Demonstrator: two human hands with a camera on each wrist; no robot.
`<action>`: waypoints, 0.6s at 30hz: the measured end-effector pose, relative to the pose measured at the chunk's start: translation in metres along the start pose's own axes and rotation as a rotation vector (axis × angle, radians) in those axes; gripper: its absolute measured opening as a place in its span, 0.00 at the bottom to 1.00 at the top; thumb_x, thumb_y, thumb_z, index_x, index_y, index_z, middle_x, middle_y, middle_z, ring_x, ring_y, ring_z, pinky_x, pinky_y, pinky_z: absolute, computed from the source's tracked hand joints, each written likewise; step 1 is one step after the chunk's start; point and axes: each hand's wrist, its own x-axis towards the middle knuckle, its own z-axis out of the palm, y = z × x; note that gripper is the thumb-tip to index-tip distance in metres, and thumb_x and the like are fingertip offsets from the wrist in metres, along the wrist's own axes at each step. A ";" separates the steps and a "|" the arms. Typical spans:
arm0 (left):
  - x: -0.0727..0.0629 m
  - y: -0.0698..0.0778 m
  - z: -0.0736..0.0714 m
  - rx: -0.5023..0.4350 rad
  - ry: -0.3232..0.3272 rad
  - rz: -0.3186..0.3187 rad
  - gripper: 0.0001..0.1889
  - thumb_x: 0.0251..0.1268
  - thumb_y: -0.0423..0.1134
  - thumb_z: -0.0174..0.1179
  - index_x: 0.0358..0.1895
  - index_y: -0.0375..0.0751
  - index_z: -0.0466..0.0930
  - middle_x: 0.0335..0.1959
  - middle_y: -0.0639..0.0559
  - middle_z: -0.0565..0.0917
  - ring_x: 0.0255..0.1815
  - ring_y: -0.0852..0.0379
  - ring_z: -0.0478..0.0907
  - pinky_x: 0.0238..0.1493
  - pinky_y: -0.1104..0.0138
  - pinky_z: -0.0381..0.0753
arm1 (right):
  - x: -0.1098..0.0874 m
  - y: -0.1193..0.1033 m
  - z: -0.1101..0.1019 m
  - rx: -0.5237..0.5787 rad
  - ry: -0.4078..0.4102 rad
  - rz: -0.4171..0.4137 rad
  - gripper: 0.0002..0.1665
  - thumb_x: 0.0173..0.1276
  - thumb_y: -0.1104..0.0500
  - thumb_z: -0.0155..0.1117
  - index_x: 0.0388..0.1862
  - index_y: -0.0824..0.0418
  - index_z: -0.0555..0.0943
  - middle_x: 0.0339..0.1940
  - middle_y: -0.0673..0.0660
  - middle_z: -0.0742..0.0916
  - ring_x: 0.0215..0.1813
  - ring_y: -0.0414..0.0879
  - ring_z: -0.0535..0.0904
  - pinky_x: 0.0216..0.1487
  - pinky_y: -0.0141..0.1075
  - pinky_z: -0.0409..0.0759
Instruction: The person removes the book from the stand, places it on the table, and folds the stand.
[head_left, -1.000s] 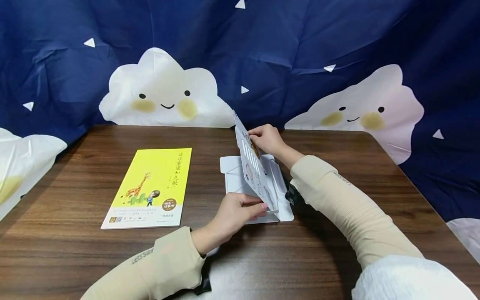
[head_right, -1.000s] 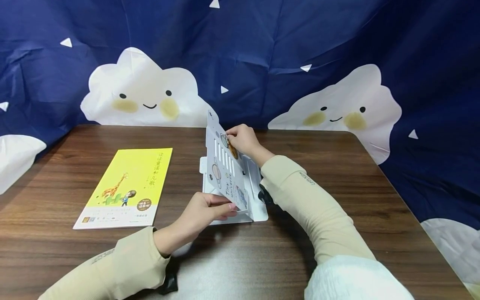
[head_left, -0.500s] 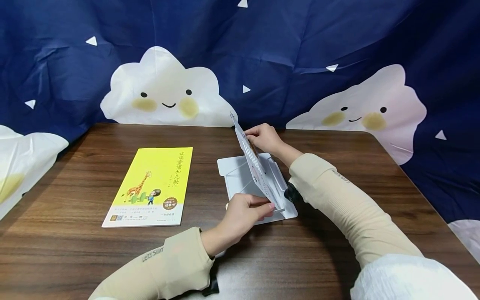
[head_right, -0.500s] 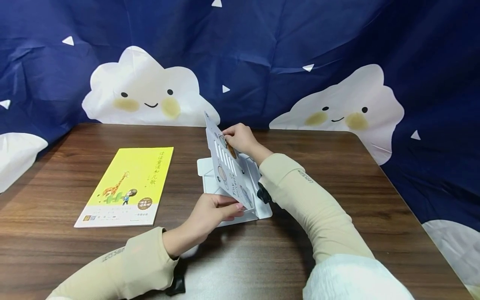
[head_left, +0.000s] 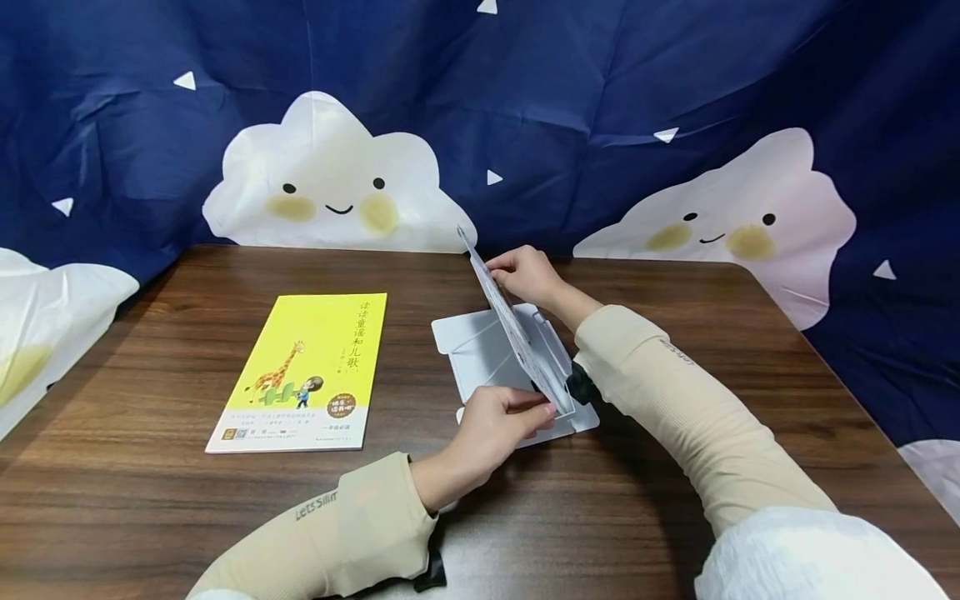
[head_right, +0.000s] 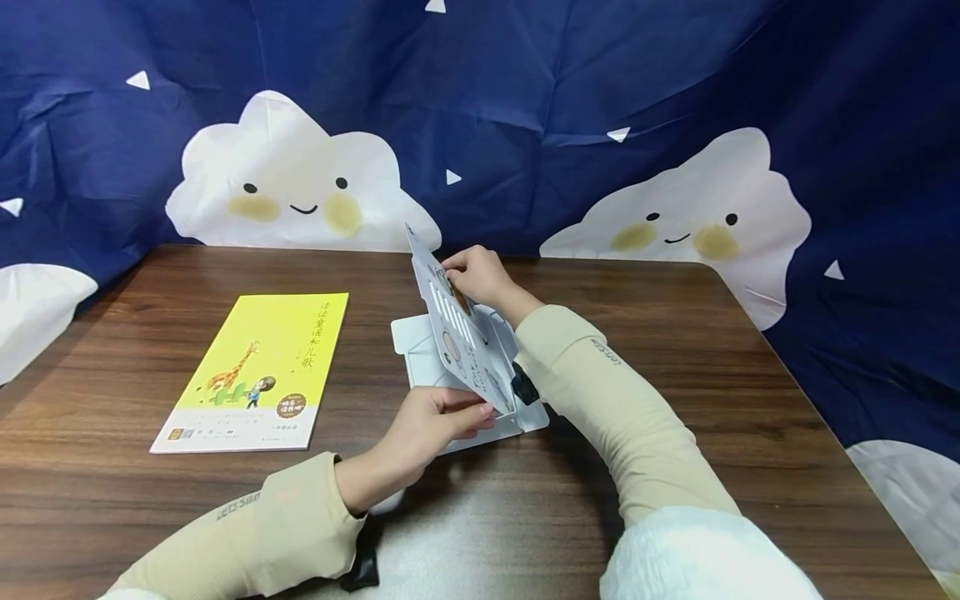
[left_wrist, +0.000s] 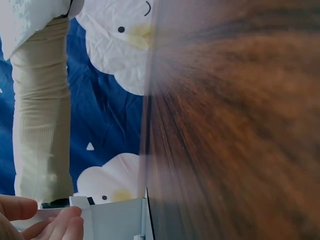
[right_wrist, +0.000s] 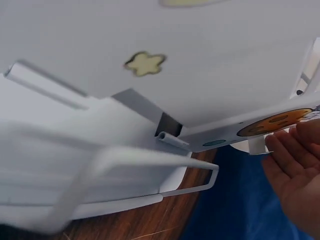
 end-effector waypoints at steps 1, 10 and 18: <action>0.000 0.000 -0.001 0.002 -0.004 0.001 0.11 0.51 0.30 0.59 0.37 0.24 0.78 0.27 0.39 0.81 0.29 0.56 0.79 0.29 0.71 0.77 | 0.000 0.000 0.000 -0.005 0.004 -0.002 0.14 0.60 0.62 0.56 0.46 0.62 0.78 0.38 0.56 0.82 0.27 0.43 0.74 0.27 0.29 0.70; 0.001 -0.003 -0.015 0.083 -0.036 0.069 0.09 0.49 0.28 0.59 0.35 0.26 0.78 0.29 0.42 0.81 0.30 0.62 0.77 0.32 0.73 0.75 | -0.012 -0.008 -0.013 0.050 0.101 -0.050 0.17 0.60 0.60 0.58 0.47 0.65 0.76 0.42 0.57 0.81 0.37 0.47 0.78 0.34 0.35 0.75; 0.005 -0.004 -0.047 0.038 0.000 0.033 0.14 0.48 0.24 0.57 0.41 0.22 0.73 0.34 0.35 0.79 0.34 0.53 0.78 0.37 0.68 0.75 | -0.042 -0.016 -0.023 0.162 0.133 -0.120 0.16 0.60 0.59 0.57 0.45 0.67 0.77 0.41 0.58 0.81 0.42 0.47 0.77 0.40 0.36 0.74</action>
